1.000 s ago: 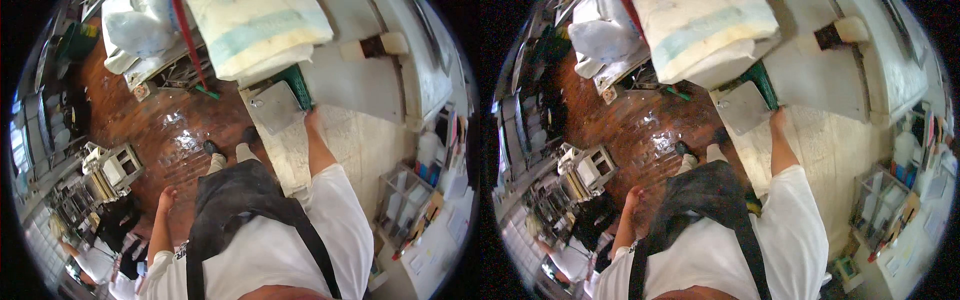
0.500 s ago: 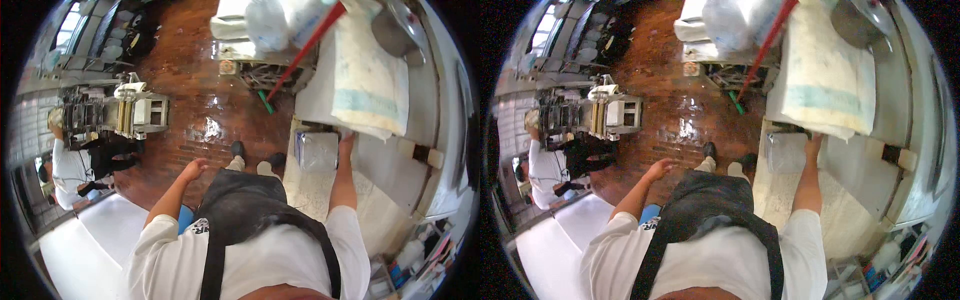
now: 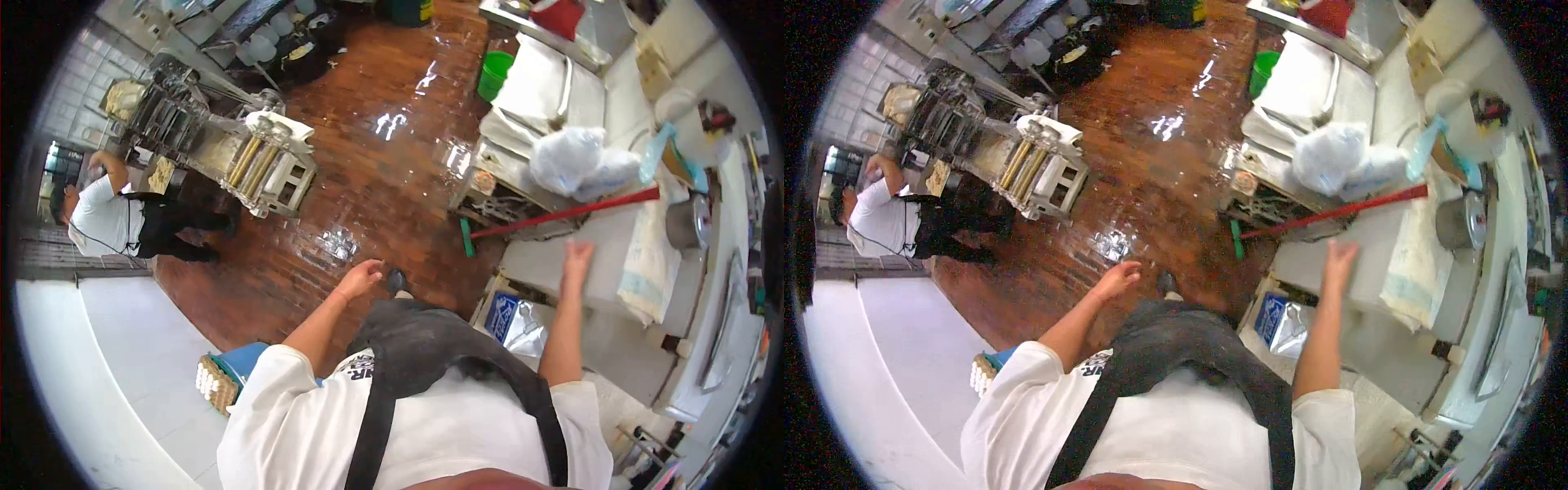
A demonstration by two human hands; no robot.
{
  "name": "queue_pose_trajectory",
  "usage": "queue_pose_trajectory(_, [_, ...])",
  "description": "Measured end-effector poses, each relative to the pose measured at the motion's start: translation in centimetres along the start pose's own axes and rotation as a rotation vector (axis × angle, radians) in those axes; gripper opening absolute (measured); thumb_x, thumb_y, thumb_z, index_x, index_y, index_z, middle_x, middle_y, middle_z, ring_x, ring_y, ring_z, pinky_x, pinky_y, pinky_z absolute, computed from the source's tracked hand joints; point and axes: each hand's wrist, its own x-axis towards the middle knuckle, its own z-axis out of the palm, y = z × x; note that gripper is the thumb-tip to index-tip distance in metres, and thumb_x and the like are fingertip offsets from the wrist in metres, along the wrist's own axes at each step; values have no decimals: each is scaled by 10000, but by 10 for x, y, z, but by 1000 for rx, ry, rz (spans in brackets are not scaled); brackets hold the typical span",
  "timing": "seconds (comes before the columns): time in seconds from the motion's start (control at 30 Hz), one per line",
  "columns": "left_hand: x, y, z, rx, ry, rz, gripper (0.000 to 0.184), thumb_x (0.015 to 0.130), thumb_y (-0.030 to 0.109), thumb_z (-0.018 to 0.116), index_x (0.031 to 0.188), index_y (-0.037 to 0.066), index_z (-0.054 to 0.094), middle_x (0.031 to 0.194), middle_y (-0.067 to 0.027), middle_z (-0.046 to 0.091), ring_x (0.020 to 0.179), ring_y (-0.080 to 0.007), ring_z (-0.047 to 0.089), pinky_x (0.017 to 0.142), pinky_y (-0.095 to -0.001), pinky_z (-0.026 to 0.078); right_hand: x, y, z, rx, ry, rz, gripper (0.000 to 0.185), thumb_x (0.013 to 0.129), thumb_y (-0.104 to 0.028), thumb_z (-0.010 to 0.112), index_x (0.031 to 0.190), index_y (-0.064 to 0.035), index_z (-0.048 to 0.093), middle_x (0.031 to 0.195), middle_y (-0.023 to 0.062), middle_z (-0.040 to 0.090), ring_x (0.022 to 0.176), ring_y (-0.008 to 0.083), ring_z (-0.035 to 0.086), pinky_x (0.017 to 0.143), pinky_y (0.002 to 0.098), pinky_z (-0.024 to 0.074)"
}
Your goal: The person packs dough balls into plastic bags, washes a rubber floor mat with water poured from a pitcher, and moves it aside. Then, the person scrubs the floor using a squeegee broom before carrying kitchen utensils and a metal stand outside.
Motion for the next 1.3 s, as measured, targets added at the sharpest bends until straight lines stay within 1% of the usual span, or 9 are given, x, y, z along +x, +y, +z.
queue_pose_trajectory(0.17, [35, 5, -34, 0, -89, 62, 425, 904, 213, 638, 1291, 57, 556, 1093, -152, 675, 1029, -263, 642, 888, -382, 497, 83, -74, 29, 225, 221, 81, 756, 812, -476, 746, 1278, 37, 445, 1224, 177, 565, 1023, 254, 537, 920, 452, 439])
queue_pose_trajectory(0.43, [71, 26, -57, -68, -224, 85, 411, 938, 212, 614, 1307, 50, 534, 979, -85, 677, 833, -147, 649, 799, -335, 525, 107, -104, 55, 279, 367, 16, 342, 908, -296, 667, 1066, -3, 589, 951, 100, 660, 815, 209, 600, 785, 386, 493])
queue_pose_trajectory(0.63, [107, 35, -44, -172, -395, 53, 498, 939, 252, 640, 1346, 7, 491, 1078, -108, 680, 956, -188, 655, 861, -351, 527, -51, -182, 75, 715, 166, -119, 334, 925, -217, 635, 715, -157, 381, 547, -24, 371, 433, 128, 385, 487, 308, 441])
queue_pose_trajectory(0.77, [114, 92, 9, -4, -210, 405, 636, 871, 319, 715, 1369, 13, 467, 1288, -207, 567, 1227, -301, 543, 1035, -411, 438, -149, -255, 135, 627, 245, -164, 307, 966, -277, 616, 761, -132, 439, 605, -26, 380, 529, 106, 398, 553, 290, 443])
queue_pose_trajectory(0.9, [125, 164, 71, 142, 58, 858, 750, 764, 330, 755, 1347, -17, 436, 1299, -242, 534, 1249, -397, 471, 1055, -430, 394, -154, -274, 163, 695, 87, -129, 250, 977, -266, 601, 834, -113, 465, 706, -14, 421, 658, 113, 431, 721, 317, 468])
queue_pose_trajectory(1.0, [153, 173, 108, -18, 69, 646, 508, 748, 298, 746, 1147, 27, 588, 1174, -221, 620, 1139, -398, 557, 966, -467, 451, -163, -252, 159, 788, -168, -81, 259, 963, -276, 617, 1023, -35, 541, 815, 52, 539, 787, 156, 528, 845, 335, 467])
queue_pose_trajectory(1.1, [202, 153, 130, 176, -153, 440, 254, 763, 264, 718, 919, 73, 657, 996, -185, 686, 985, -400, 627, 860, -503, 490, -185, -254, 119, 169, -383, 85, 384, 972, -290, 602, 1226, -10, 535, 1002, 89, 619, 842, 156, 541, 865, 332, 468])
queue_pose_trajectory(1.17, [217, 136, 169, 257, -126, 510, 206, 787, 303, 683, 865, 114, 699, 893, -161, 700, 918, -392, 655, 821, -510, 507, -191, -267, 75, -386, -719, 187, 525, 935, -242, 625, 1354, 27, 457, 1270, 195, 584, 1222, 310, 529, 1048, 399, 377])
queue_pose_trajectory(1.3, [182, 164, 206, 439, -351, 487, 306, 791, 429, 683, 931, 159, 718, 983, -139, 706, 991, -368, 649, 888, -502, 483, -191, -281, 45, -930, -734, -628, 538, 879, -255, 665, 1332, -19, 497, 1195, 193, 611, 1140, 358, 564, 1031, 437, 400])
